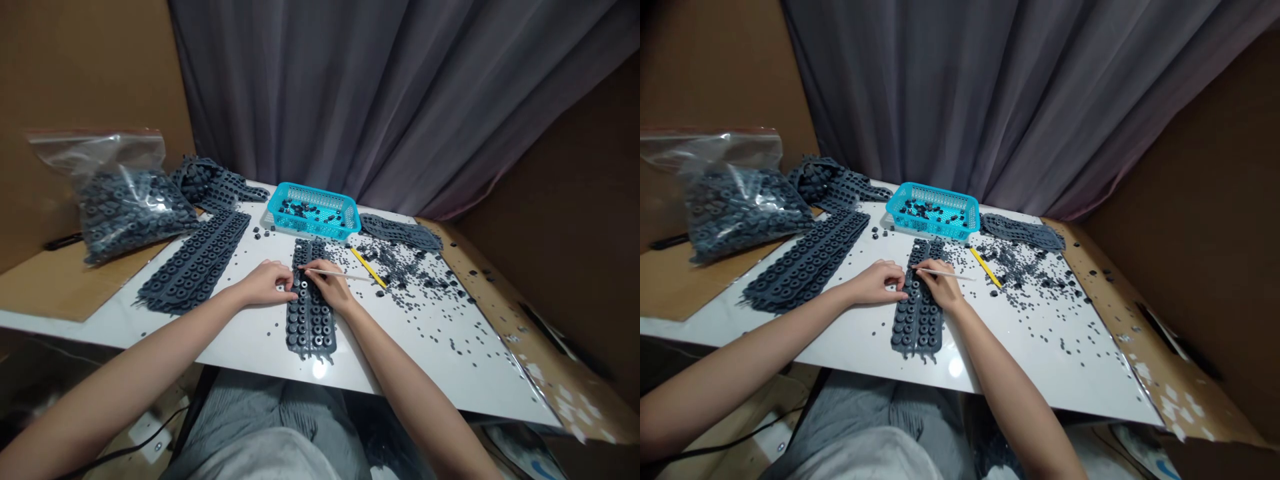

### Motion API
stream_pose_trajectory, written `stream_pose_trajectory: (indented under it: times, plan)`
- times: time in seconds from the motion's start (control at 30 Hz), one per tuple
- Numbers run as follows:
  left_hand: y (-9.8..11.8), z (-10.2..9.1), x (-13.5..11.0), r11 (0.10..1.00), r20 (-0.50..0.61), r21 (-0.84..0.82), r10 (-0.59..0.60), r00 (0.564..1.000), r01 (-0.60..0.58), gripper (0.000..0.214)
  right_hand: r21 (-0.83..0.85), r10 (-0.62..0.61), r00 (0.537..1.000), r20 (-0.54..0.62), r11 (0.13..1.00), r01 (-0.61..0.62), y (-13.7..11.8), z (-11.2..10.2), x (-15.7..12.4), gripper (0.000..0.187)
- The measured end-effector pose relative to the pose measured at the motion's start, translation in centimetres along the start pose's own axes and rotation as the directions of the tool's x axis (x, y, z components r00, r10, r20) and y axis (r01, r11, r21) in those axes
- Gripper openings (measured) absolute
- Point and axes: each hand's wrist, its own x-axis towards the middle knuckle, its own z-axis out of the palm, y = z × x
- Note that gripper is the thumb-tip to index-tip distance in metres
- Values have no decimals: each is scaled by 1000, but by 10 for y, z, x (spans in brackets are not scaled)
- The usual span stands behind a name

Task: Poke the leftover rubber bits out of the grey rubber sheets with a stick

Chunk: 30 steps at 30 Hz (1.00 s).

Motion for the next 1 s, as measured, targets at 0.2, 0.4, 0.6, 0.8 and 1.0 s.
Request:
stream_pose_trajectory:
  times: [0.2, 0.4, 0.6, 0.8, 1.0]
  plan:
    - [2, -1, 0, 1000, 2, -3, 1, 1000, -1, 25, 112, 170, 971, -166, 982, -153, 3, -7, 2, 20]
    - [0, -4, 0, 999, -21, -20, -27, 999, 26, 24, -12, 176, 917, -358, 981, -193, 8, -27, -2, 22]
    - [-1, -5, 0, 998, -51, -36, -53, 997, 51, 14, -19, 0, 1000, -28, 1000, -1, -9, -19, -9, 17]
    - [-2, -2, 0, 997, -57, -54, -52, 997, 49, 6, 65, -143, 979, 145, 989, 135, -18, -11, -10, 16]
    - [-4, -1, 0, 997, -59, -64, -49, 997, 45, 9, 76, -126, 976, 178, 991, 114, -18, -15, -11, 16]
